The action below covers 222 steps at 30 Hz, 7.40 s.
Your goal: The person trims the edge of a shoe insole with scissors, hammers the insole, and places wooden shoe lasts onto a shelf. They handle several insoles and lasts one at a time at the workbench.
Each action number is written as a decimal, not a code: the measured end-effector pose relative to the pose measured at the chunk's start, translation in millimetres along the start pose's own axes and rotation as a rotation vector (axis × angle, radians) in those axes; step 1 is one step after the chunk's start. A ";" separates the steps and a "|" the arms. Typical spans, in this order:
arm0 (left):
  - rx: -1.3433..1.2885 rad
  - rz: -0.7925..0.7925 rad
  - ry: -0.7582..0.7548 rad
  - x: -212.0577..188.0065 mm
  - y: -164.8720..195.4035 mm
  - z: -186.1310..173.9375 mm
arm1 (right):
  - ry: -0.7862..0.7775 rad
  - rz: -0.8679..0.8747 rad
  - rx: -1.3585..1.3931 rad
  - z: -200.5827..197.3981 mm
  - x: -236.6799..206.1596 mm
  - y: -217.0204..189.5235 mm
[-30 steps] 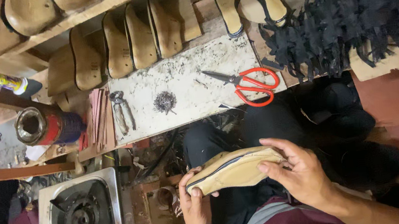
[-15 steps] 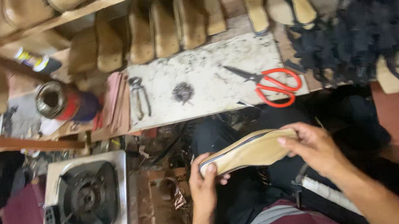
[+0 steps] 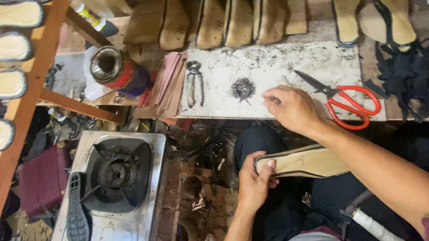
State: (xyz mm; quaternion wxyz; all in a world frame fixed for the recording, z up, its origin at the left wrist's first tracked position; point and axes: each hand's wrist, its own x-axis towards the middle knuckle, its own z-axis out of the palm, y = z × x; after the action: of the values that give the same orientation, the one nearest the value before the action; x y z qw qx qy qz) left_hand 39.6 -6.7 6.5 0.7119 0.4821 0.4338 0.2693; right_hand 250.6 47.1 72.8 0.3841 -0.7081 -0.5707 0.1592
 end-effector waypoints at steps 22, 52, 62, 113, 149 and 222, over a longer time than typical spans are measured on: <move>0.029 0.039 -0.059 3.0 13.7 -10.9 | -0.092 -0.069 -0.079 19.5 53.0 -6.1; 0.064 0.042 -0.050 0.5 25.2 -13.0 | -0.073 0.225 0.523 29.5 83.7 34.8; 0.033 0.034 -0.024 6.3 21.9 -10.4 | -0.197 0.219 0.641 4.4 52.4 15.1; 0.156 0.099 0.064 12.4 16.5 -6.0 | -0.589 0.167 0.146 30.8 -57.9 -26.6; 0.092 -0.005 0.072 10.6 16.3 -1.9 | -0.257 -0.203 -0.069 -50.7 -200.2 -33.5; 0.327 0.394 -0.452 -100.6 18.5 33.9 | 0.018 0.004 0.139 -69.5 -250.9 -24.1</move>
State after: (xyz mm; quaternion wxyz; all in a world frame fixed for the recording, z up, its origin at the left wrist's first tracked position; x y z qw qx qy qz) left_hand 21.9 -95.4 64.9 0.6378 0.7118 0.2010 0.2149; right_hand 205.4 -210.3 82.3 0.4373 -0.6821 -0.5536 0.1928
